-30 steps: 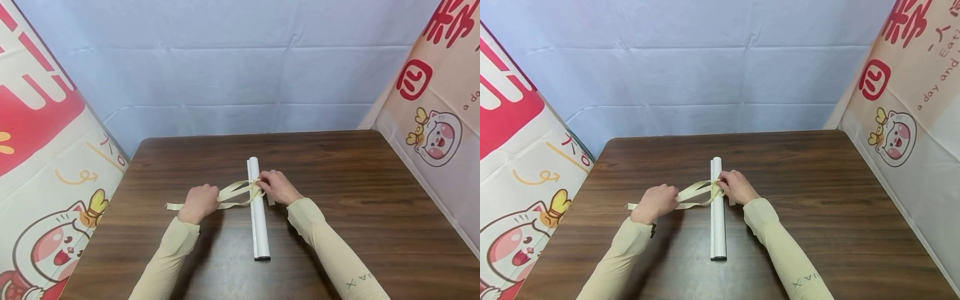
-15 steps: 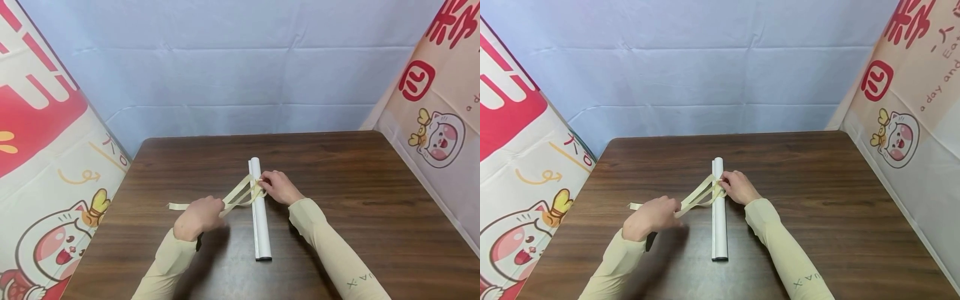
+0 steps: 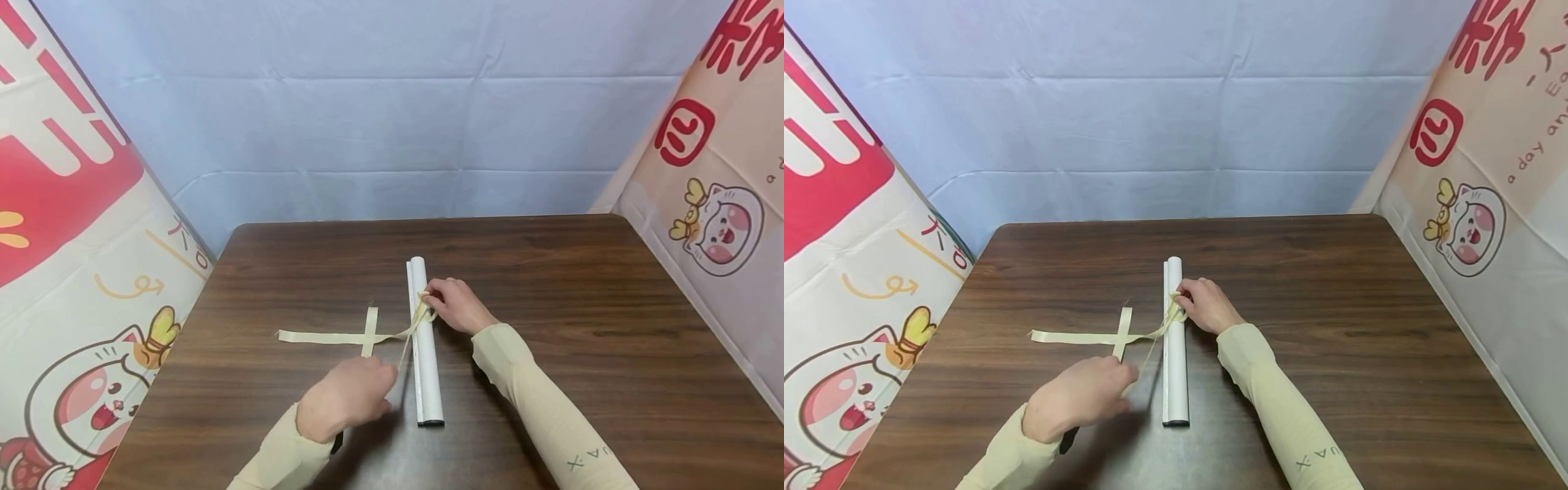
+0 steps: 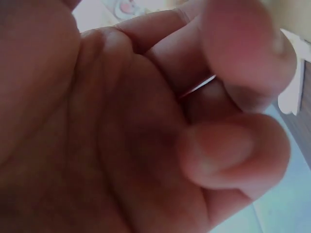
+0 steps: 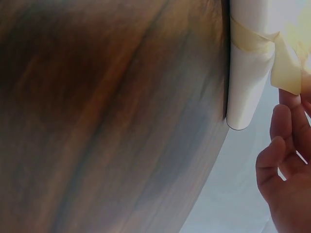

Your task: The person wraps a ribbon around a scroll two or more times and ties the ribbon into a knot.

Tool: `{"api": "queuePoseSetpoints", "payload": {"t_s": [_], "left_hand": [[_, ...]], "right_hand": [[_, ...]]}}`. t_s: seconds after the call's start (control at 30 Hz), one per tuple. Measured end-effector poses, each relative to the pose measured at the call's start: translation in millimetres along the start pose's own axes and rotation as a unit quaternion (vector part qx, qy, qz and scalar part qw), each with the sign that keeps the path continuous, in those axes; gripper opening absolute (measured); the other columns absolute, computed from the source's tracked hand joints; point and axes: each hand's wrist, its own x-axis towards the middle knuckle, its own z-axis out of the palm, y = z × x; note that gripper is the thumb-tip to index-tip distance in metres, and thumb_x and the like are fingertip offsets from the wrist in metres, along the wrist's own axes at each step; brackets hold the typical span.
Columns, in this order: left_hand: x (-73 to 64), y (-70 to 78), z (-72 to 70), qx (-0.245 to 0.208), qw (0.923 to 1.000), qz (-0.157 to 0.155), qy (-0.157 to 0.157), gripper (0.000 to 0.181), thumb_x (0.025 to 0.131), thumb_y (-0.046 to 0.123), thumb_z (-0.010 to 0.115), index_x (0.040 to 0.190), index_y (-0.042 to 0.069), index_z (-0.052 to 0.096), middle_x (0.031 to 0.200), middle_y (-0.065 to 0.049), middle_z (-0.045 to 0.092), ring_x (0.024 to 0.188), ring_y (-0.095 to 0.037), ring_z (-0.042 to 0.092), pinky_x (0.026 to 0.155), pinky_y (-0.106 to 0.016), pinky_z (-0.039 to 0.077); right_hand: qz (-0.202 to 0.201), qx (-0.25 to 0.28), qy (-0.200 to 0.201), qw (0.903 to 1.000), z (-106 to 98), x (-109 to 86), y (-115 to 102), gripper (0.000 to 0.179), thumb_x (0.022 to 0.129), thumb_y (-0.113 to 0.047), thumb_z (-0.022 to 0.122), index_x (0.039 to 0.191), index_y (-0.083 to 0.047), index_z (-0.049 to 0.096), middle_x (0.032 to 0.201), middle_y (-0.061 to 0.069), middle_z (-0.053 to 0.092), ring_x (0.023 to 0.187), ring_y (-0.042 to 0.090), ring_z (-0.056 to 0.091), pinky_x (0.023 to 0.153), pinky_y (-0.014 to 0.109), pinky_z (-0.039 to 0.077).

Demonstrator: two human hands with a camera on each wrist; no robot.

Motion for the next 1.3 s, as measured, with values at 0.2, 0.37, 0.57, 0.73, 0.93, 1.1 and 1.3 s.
{"api": "queuePoseSetpoints", "payload": {"t_s": [0.2, 0.37, 0.57, 0.73, 0.93, 1.1, 1.3], "left_hand": [[-6.3, 17.3, 9.6, 0.047, 0.9982, 0.033, 0.019, 0.013, 0.074, 0.019, 0.078, 0.07, 0.015, 0.066, 0.067, 0.001, 0.062, 0.06, -0.015, 0.059, 0.052, -0.03, 0.047], [-6.5, 28.9, 14.5, 0.068, 0.9946, 0.077, 0.01, 0.012, 0.076, 0.016, 0.075, 0.074, 0.019, 0.064, 0.068, 0.004, 0.063, 0.06, -0.012, 0.059, 0.052, -0.028, 0.045], [-3.3, 40.0, 21.4, 0.094, 0.9892, 0.112, 0.001, 0.012, 0.078, 0.023, 0.076, 0.083, 0.023, 0.065, 0.075, 0.007, 0.064, 0.064, -0.01, 0.06, 0.055, -0.025, 0.046], [-1.1, 47.0, 28.4, 0.104, 0.986, 0.13, 0.0, 0.01, 0.082, 0.026, 0.073, 0.085, 0.024, 0.064, 0.075, 0.008, 0.063, 0.063, -0.008, 0.059, 0.056, -0.023, 0.046], [3.5, 55.4, 36.9, 0.112, 0.9802, 0.162, 0.016, 0.01, 0.082, 0.021, 0.071, 0.08, 0.024, 0.061, 0.073, 0.009, 0.063, 0.057, -0.008, 0.056, 0.05, -0.023, 0.043], [12.3, 66.4, 42.5, 0.127, 0.9711, 0.201, 0.019, 0.009, 0.081, 0.021, 0.071, 0.08, 0.025, 0.063, 0.073, 0.012, 0.064, 0.059, -0.008, 0.058, 0.052, -0.023, 0.045], [20.4, 84.5, 51.4, 0.14, 0.9639, 0.226, 0.012, 0.01, 0.08, 0.022, 0.07, 0.08, 0.03, 0.065, 0.078, 0.016, 0.065, 0.065, -0.003, 0.06, 0.052, -0.022, 0.045]], "right_hand": [[0.004, 0.002, -0.003, 1.0, 0.5, 0.8, -0.4, 0.012, 0.094, -0.023, 0.062, 0.088, -0.013, 0.066, 0.072, -0.004, 0.06, 0.071, 0.015, 0.048, 0.067, 0.029, 0.042], [0.004, 0.001, -0.004, 1.0, 0.0, 1.4, -0.7, 0.011, 0.094, -0.022, 0.063, 0.088, -0.013, 0.066, 0.072, -0.003, 0.06, 0.071, 0.015, 0.048, 0.068, 0.03, 0.042], [-0.005, -0.004, -0.001, 1.0, 1.3, 1.5, 0.5, 0.011, 0.094, -0.021, 0.063, 0.088, -0.012, 0.066, 0.072, -0.004, 0.061, 0.071, 0.015, 0.048, 0.068, 0.029, 0.042], [-0.007, -0.004, -0.002, 1.0, 1.3, 1.2, 0.9, 0.011, 0.094, -0.021, 0.063, 0.087, -0.013, 0.066, 0.071, -0.005, 0.061, 0.07, 0.014, 0.048, 0.067, 0.029, 0.042], [-0.012, -0.008, 0.002, 0.9999, -1.1, 1.8, 0.1, 0.01, 0.093, -0.02, 0.064, 0.088, -0.012, 0.066, 0.072, -0.004, 0.061, 0.071, 0.015, 0.048, 0.068, 0.03, 0.042], [-0.016, -0.017, 0.0, 0.9997, -2.8, 2.5, -0.4, 0.01, 0.093, -0.02, 0.064, 0.089, -0.011, 0.066, 0.073, -0.003, 0.062, 0.071, 0.016, 0.049, 0.069, 0.031, 0.042], [-0.012, -0.019, -0.01, 0.9997, -2.6, 2.1, -0.6, 0.01, 0.094, -0.02, 0.063, 0.089, -0.012, 0.067, 0.073, -0.003, 0.062, 0.071, 0.015, 0.049, 0.069, 0.03, 0.043]]}}
